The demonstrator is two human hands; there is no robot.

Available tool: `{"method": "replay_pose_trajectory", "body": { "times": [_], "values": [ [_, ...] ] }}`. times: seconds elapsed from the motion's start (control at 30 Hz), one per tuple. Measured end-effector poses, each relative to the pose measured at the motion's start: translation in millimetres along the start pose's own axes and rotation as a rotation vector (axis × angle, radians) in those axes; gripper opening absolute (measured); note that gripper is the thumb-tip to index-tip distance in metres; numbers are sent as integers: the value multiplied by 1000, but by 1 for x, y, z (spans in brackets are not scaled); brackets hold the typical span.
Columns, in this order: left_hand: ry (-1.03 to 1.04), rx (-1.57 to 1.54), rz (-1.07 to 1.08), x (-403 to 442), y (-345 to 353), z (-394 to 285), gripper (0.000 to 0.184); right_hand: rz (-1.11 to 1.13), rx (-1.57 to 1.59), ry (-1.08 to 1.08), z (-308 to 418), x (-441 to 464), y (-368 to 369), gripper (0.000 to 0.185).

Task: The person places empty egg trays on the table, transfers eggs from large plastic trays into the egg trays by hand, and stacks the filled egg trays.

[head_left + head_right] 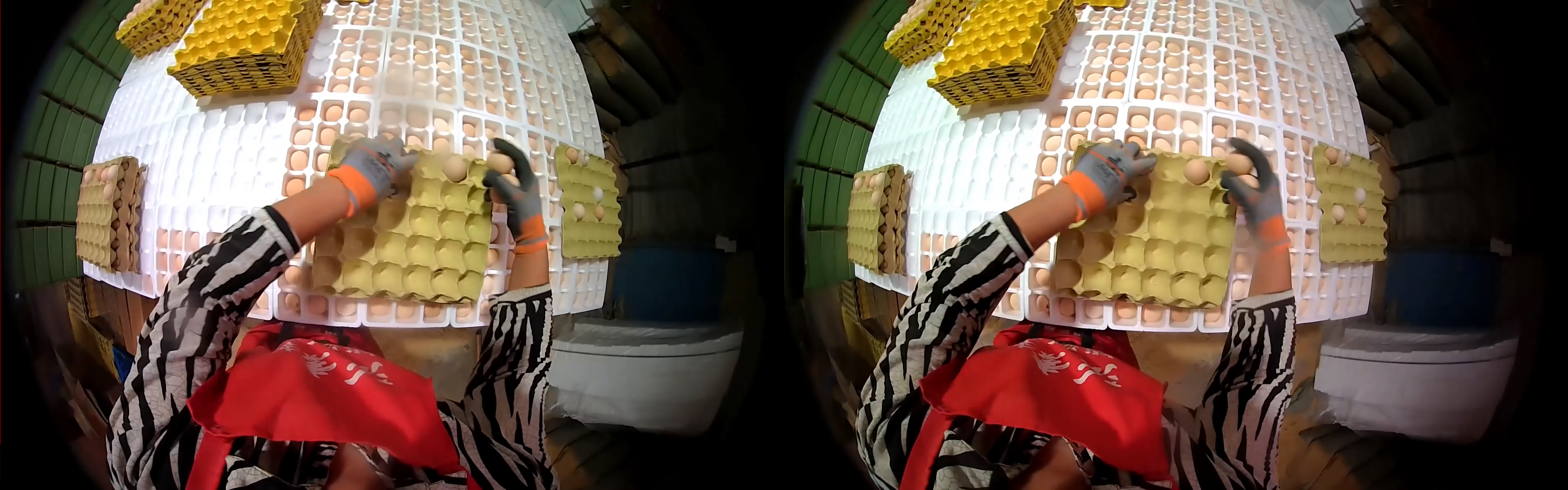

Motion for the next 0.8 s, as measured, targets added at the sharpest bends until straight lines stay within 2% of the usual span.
{"method": "replay_pose_trajectory", "body": {
  "times": [0.07, 0.1, 0.13, 0.17, 0.2, 0.23, 0.27, 0.3, 0.33, 0.4, 0.43, 0.5, 0.53, 0.57, 0.6, 0.63, 0.7, 0.77, 0.8],
  "values": [
    [32, 108, -90, 10, 16, -5, 52, -72, -795, -392, 16, 10, 33, 61],
    [49, 169, -252, 10, 18, -5, 42, -126, -1150, -187, 27, 5, 51, 61],
    [38, 65, -256, 16, 18, -3, 36, -165, -1430, -61, 19, 14, 58, 64],
    [17, -31, -261, 22, 15, 0, 29, -186, -1410, -17, 11, 19, 57, 62],
    [38, -3, -401, 20, 13, 2, 21, -196, -1385, 16, 1, 25, 54, 61],
    [19, -49, -372, 19, 10, 7, 22, -226, -1227, -106, 4, 19, 52, 57],
    [-104, -93, -253, 20, 16, 21, 25, -197, -984, -144, 2, 13, 44, 54],
    [-132, -257, -458, -16, -10, 21, 27, -213, -859, -255, -7, 10, 30, 54],
    [-180, -463, -535, -36, -16, 33, 32, -222, -448, -258, -12, 5, 22, 45],
    [-171, -820, -757, -100, -28, 49, 41, -109, -46, -201, -17, -29, 15, 38],
    [-254, -833, -793, -132, -18, 60, 44, -38, 205, -85, -31, -44, 19, 39],
    [-419, -868, -876, -203, 18, 89, 47, -244, 424, 55, -33, -75, 58, 50],
    [-501, -883, -926, -244, 40, 105, 47, -84, 424, 193, -42, -88, 79, 52],
    [-634, -888, -915, -285, 62, 126, 48, 134, 661, 195, -41, -88, 113, 55],
    [-764, -758, -973, -327, 74, 140, 46, 160, 601, 239, -39, -99, 152, 57],
    [-821, -695, -1026, -367, 84, 155, 45, 363, 667, 341, -43, -110, 194, 58],
    [-896, -603, -1051, -419, 88, 176, 43, 634, 637, 332, -32, -127, 280, 52],
    [-875, -558, -966, -444, 96, 195, 42, 601, 334, 114, -18, -130, 339, 42],
    [-854, -517, -840, -441, 101, 202, 42, 564, 188, 10, -11, -131, 369, 37]
  ]
}}
Point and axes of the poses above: each hand's wrist, its own x-axis towards the middle knuckle, its own y-axis out of the palm, z = x × y, the point moved 8 cm from there along x, towards the middle knuckle, and after that the axes turned 10 degrees about y, right-handed, at the moved point
